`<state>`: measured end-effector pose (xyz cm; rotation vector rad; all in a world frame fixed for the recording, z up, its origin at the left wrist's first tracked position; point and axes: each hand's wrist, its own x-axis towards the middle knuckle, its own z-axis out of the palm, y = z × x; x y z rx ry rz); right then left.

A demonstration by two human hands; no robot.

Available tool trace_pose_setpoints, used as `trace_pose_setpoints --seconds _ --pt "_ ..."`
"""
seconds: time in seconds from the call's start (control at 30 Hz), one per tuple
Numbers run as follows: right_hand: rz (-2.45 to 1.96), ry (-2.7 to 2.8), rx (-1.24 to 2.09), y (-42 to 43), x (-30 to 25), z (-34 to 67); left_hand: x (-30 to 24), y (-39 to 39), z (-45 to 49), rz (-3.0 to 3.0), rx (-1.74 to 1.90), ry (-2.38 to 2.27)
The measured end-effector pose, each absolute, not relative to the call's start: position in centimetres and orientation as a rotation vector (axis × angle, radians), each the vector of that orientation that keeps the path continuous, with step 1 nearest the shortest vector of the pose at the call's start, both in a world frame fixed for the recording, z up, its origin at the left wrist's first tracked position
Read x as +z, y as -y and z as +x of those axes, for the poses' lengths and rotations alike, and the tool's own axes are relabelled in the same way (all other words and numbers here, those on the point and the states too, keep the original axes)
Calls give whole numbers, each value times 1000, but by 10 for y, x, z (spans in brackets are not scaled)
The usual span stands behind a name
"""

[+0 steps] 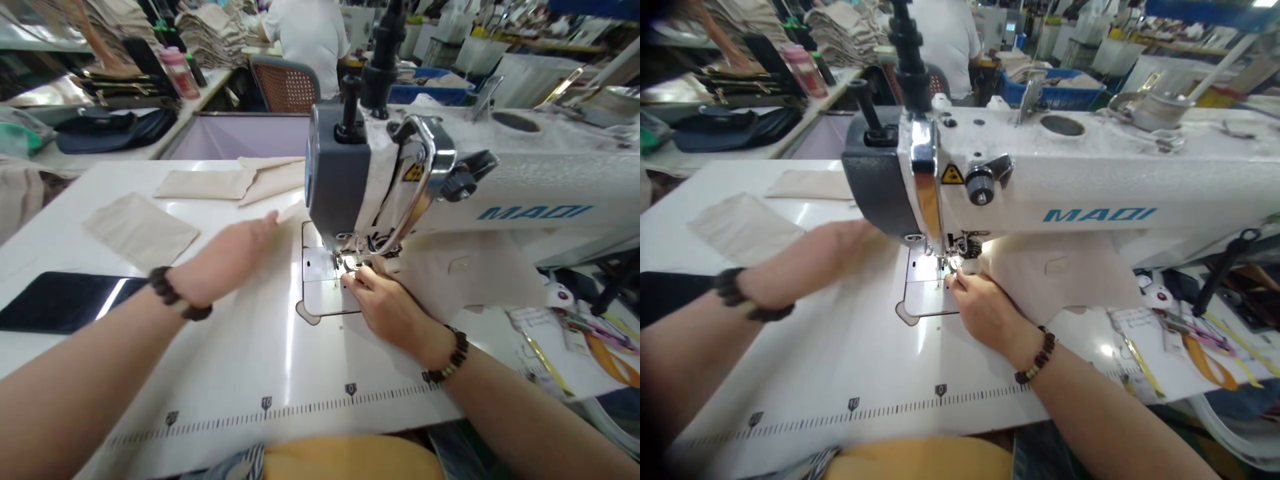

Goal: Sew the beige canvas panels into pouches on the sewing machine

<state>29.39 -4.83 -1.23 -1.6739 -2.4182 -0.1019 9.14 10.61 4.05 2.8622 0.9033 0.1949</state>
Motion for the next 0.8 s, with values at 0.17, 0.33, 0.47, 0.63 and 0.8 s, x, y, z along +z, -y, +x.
trace_pose_setpoints --seconds 0.17,0.33,0.47,0.63,0.8 --pt "-1675 2467 -151 48 -10 294 77 -108 73 2019 607 -1024" --pt "-1709 2521 -185 50 -12 294 29 -82 60 2169 491 -1246" --pt "-1697 2454 -102 52 -12 295 7 -50 68 2832 296 -711" --pt "-1561 2408 47 58 -8 299 11 -24 108 3077 131 -291" --pt "-1506 2460 2 61 -8 301 10 -39 124 3034 51 -361"
